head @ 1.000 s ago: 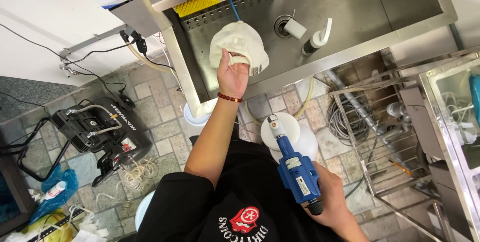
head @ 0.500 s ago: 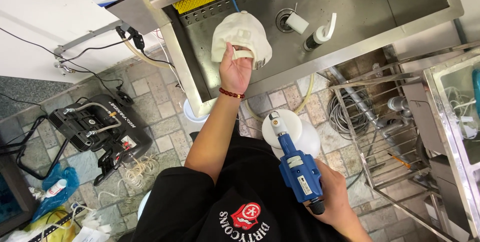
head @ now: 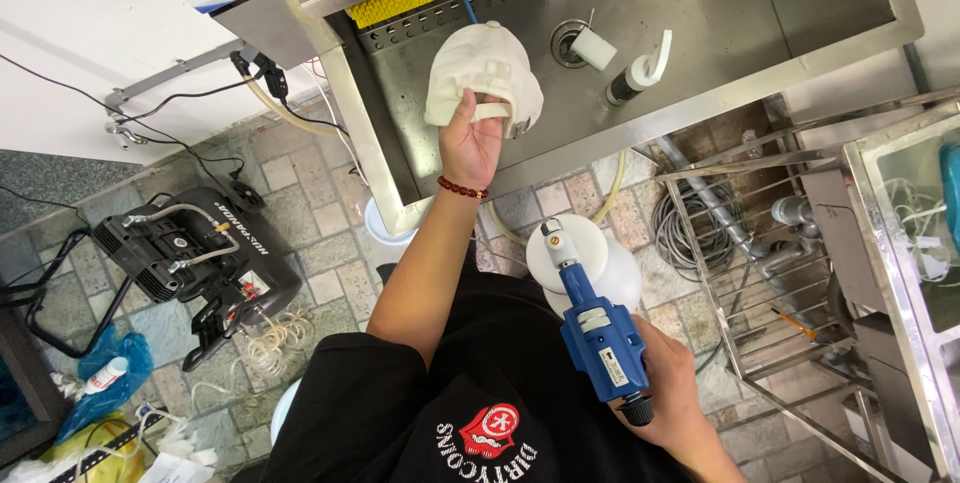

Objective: Cleaning a white cap with a spray gun at a specialized cleaning station.

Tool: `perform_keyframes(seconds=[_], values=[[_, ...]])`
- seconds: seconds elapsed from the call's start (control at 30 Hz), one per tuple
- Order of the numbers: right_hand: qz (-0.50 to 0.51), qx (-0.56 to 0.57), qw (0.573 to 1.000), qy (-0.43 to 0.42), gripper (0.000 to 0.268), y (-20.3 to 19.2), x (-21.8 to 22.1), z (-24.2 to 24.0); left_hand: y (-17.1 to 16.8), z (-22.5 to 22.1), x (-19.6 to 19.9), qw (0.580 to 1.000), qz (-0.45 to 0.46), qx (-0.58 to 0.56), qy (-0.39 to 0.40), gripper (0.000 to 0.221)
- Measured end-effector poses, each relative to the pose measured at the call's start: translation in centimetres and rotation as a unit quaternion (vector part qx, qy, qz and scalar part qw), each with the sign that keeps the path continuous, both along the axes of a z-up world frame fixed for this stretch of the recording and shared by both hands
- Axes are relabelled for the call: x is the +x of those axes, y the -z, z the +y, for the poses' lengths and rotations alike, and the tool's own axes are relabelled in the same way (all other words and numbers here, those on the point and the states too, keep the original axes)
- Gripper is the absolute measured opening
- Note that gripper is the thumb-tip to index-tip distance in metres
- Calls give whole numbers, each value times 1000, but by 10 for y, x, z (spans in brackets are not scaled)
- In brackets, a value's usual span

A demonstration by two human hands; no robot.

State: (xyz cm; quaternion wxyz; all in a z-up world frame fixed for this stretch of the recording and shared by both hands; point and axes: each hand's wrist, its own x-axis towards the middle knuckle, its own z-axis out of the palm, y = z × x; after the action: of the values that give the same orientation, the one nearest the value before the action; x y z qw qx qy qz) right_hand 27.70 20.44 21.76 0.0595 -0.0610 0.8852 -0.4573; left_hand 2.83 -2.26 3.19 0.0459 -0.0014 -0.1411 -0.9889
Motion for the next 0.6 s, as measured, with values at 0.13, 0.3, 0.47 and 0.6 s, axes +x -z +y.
perform_keyframes(seconds=[0.13, 0.3, 0.47, 0.6], values=[[22, -9, 1000, -12, 55, 0, -1, 3, 0, 2, 1, 1000, 10, -23, -4, 44], [-21, 4, 1000, 8, 55, 2, 0, 7, 0, 3, 1, 999, 33, -33, -9, 41], [17, -1, 1000, -20, 61, 2, -3, 10, 2, 4, 0, 999, 33, -33, -8, 43], [24, 4, 1000, -14, 62, 0, -4, 8, -11, 3, 1, 1000, 12, -21, 1, 46]])
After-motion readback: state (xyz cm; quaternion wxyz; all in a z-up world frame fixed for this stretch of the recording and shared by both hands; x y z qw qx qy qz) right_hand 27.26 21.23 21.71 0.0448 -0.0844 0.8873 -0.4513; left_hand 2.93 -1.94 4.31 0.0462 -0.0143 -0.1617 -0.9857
